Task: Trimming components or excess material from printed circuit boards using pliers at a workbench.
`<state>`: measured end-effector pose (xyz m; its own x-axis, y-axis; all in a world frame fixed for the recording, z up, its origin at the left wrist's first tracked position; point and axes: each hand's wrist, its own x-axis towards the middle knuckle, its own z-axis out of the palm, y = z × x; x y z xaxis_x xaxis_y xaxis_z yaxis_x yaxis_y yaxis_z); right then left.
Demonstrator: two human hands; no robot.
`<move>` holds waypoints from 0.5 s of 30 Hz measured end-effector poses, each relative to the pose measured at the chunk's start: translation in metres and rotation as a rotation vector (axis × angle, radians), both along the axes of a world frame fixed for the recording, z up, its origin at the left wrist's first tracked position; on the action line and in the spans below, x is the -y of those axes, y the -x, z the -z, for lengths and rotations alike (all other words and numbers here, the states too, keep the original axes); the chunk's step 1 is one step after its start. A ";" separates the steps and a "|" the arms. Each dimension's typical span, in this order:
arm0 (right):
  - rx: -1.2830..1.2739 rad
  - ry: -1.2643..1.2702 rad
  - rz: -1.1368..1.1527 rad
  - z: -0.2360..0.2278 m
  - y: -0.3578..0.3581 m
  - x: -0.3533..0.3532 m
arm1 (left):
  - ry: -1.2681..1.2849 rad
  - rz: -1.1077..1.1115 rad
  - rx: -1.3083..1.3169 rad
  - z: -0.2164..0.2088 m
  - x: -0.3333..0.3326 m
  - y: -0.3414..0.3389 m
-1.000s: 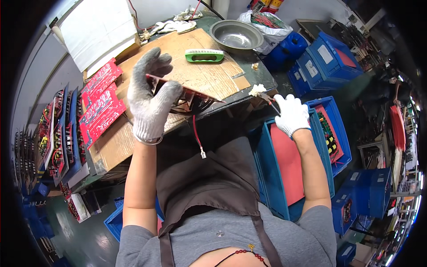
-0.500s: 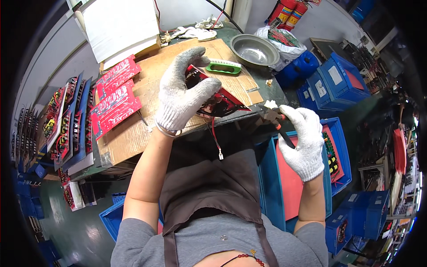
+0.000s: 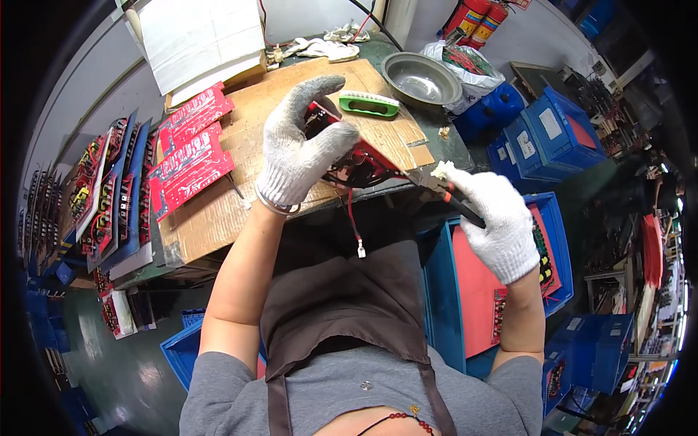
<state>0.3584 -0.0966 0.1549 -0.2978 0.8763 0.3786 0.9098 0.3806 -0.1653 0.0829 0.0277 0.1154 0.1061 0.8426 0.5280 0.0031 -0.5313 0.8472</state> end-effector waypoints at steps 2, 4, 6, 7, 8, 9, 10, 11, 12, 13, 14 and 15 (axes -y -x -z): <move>-0.309 0.228 -0.172 0.010 -0.003 -0.007 | 0.003 0.061 0.111 0.002 -0.001 0.001; -0.576 0.517 -0.163 0.023 -0.002 -0.009 | -0.006 0.060 0.056 -0.001 0.001 0.004; -0.680 0.685 -0.131 0.027 0.001 -0.011 | -0.028 0.052 0.016 -0.001 0.002 0.005; -0.817 0.867 -0.084 0.029 0.003 -0.015 | -0.025 0.049 0.013 -0.002 0.003 0.007; -0.951 1.048 -0.032 0.031 0.003 -0.018 | 0.004 0.085 0.020 -0.003 0.003 0.009; -1.098 1.029 -0.061 0.040 -0.001 -0.021 | 0.031 0.122 0.028 -0.004 0.003 0.011; -1.167 1.000 -0.052 0.045 -0.006 -0.025 | -0.021 0.115 0.010 -0.002 0.002 0.014; -1.236 0.968 -0.041 0.050 -0.011 -0.027 | -0.020 0.119 0.009 0.000 0.001 0.017; -1.298 0.941 -0.005 0.054 -0.018 -0.028 | -0.046 0.161 0.072 0.005 -0.002 0.019; -1.346 0.892 0.039 0.062 -0.026 -0.028 | -0.073 0.211 0.135 0.008 -0.005 0.019; -1.288 0.813 0.108 0.071 -0.035 -0.028 | -0.100 0.191 0.103 0.010 -0.006 0.023; -1.229 0.734 0.178 0.083 -0.045 -0.028 | -0.100 0.182 0.097 0.016 -0.008 0.028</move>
<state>0.4034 -0.0690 0.0715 0.0110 0.9722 -0.2340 0.0754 -0.2342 -0.9693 0.0546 0.0356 0.0999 0.1962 0.7570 0.6233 -0.1796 -0.5971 0.7818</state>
